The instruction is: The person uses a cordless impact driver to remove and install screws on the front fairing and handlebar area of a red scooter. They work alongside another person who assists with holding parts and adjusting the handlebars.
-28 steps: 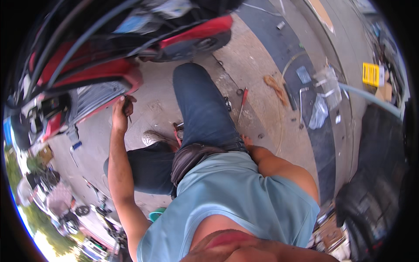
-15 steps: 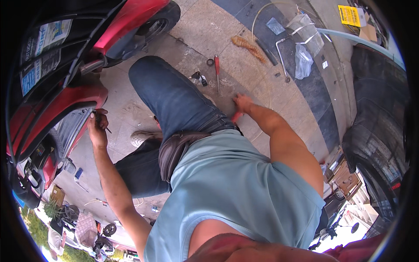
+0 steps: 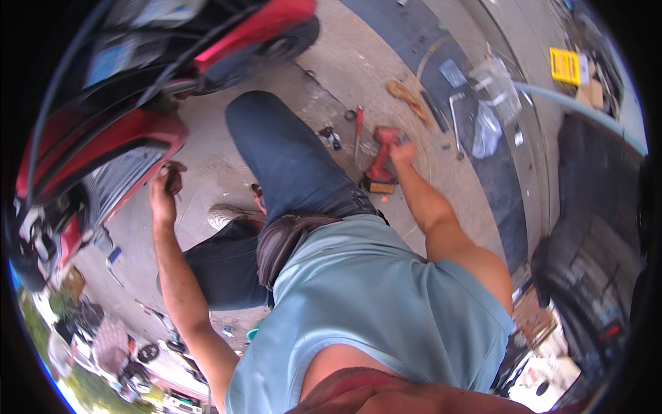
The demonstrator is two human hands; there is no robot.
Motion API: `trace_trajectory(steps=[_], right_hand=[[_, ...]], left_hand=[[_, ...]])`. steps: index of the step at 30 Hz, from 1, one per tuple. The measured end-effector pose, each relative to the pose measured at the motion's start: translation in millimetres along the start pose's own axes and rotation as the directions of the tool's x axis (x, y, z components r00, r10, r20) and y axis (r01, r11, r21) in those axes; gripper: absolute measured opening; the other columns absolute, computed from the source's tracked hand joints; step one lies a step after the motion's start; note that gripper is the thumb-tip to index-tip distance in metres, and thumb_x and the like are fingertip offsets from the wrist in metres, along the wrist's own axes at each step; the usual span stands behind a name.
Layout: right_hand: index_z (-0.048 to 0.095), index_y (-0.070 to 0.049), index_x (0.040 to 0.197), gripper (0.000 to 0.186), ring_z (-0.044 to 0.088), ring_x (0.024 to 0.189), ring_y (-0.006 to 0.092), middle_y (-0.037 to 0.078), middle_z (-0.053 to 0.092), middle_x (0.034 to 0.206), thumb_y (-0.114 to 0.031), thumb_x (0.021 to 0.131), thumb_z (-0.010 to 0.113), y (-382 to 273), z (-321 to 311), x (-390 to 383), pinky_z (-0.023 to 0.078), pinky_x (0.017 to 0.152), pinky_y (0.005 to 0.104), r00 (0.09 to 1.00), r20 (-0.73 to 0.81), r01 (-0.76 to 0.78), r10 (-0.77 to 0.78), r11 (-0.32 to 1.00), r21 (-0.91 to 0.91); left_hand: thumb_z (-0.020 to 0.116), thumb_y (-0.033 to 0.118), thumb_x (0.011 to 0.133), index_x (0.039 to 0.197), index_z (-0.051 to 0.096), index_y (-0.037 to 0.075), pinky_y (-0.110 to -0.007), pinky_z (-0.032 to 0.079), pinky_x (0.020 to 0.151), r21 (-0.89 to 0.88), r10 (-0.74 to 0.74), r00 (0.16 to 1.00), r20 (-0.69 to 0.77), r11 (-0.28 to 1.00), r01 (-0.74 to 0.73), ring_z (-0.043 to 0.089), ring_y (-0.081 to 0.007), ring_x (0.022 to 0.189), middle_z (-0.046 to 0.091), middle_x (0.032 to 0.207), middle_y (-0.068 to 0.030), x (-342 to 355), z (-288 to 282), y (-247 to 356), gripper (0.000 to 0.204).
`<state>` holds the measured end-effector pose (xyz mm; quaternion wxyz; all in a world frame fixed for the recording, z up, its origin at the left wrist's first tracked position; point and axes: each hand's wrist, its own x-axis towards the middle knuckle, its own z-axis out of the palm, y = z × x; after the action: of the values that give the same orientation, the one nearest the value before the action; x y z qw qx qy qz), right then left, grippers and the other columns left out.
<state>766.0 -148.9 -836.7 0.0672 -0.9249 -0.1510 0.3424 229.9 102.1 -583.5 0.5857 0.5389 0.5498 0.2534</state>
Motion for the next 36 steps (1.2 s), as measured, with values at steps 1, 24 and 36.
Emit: trace_trajectory(steps=[1,24,36], right_hand=[[0.053,-0.006,0.138,0.080,0.057,0.124,0.0347,0.022,0.056,0.137,-0.050,0.076,0.080,65.5,36.1,59.4,0.047,0.101,0.0463,0.982,0.017,-0.185,0.190,0.971,-0.148],[0.061,-0.002,0.110,0.033,0.067,0.077,0.0210,0.006,0.067,0.088,-0.004,0.081,0.077,-191.7,-113.3,-149.5,0.053,0.069,0.0338,0.391,0.538,0.717,-0.747,0.614,0.331],[0.063,-0.003,0.114,0.040,0.067,0.091,0.0226,0.010,0.068,0.099,-0.014,0.080,0.081,-312.2,-94.5,-284.2,0.053,0.079,0.0359,-0.328,0.491,0.682,-0.807,0.158,0.714]], left_hand=[[0.048,0.043,0.093,0.092,0.064,-0.001,-0.027,0.017,0.051,-0.020,-0.014,1.000,-0.027,1.000,0.013,0.025,-0.0054,0.052,0.031,0.059,0.0067,-5.4,-3.4,-14.3,0.046],[0.064,0.031,0.088,0.097,0.063,0.007,-0.048,0.050,0.066,0.560,0.271,0.962,0.025,0.794,-0.238,0.066,-0.0388,0.073,0.066,0.076,-0.0168,-68.3,42.3,57.0,0.026],[0.070,0.035,0.089,0.122,0.057,0.011,-0.046,0.054,0.064,0.691,0.437,0.896,-0.077,0.672,-0.268,0.068,-0.0363,0.076,0.068,0.097,-0.0140,-163.1,51.8,131.6,0.043]])
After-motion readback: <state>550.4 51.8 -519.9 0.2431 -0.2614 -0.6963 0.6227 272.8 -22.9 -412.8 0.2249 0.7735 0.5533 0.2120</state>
